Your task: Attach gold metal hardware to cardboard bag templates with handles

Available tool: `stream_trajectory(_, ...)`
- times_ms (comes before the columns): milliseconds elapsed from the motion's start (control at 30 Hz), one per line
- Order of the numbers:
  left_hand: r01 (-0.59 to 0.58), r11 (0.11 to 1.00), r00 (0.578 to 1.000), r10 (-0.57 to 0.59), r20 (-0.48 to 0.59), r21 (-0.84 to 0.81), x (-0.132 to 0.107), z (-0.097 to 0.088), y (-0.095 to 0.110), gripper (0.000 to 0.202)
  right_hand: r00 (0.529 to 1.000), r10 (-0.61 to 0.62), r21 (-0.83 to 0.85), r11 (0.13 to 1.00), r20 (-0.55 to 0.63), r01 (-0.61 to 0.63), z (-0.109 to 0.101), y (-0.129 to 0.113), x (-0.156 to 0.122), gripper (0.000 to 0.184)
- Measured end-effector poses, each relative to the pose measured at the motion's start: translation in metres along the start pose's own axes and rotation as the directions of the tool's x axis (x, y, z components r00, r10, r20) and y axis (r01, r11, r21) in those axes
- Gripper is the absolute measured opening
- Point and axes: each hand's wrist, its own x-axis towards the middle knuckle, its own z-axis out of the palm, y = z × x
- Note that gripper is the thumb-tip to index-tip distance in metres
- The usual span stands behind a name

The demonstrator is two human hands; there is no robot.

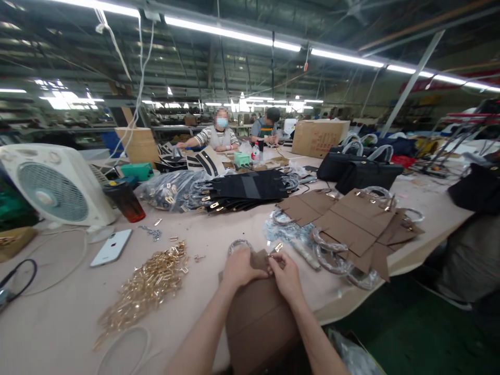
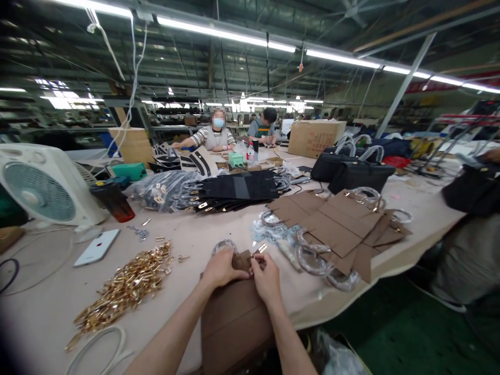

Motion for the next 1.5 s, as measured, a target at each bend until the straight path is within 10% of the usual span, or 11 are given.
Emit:
stream_trajectory(433,0.002,1.0,0.999,-0.003,0.048,0.023,0.002,-0.002,0.002,0.079,0.997,-0.042,-0.081,0.996,0.069,0.048,-0.002,0.007,-0.004,0.03)
stream_trajectory(800,-0.03,1.0,0.999,0.03,0.019,-0.004,0.0,-0.002,-0.001,0.076,0.948,-0.308,-0.411,0.856,0.082,0.314,0.001,0.004,-0.013,0.016)
stream_trajectory(1500,-0.047,0.998,0.999,0.047,-0.015,-0.038,-0.006,0.001,-0.003,0.065,0.933,-0.311,-0.612,0.707,0.183,0.355,0.008,-0.003,-0.014,0.017)
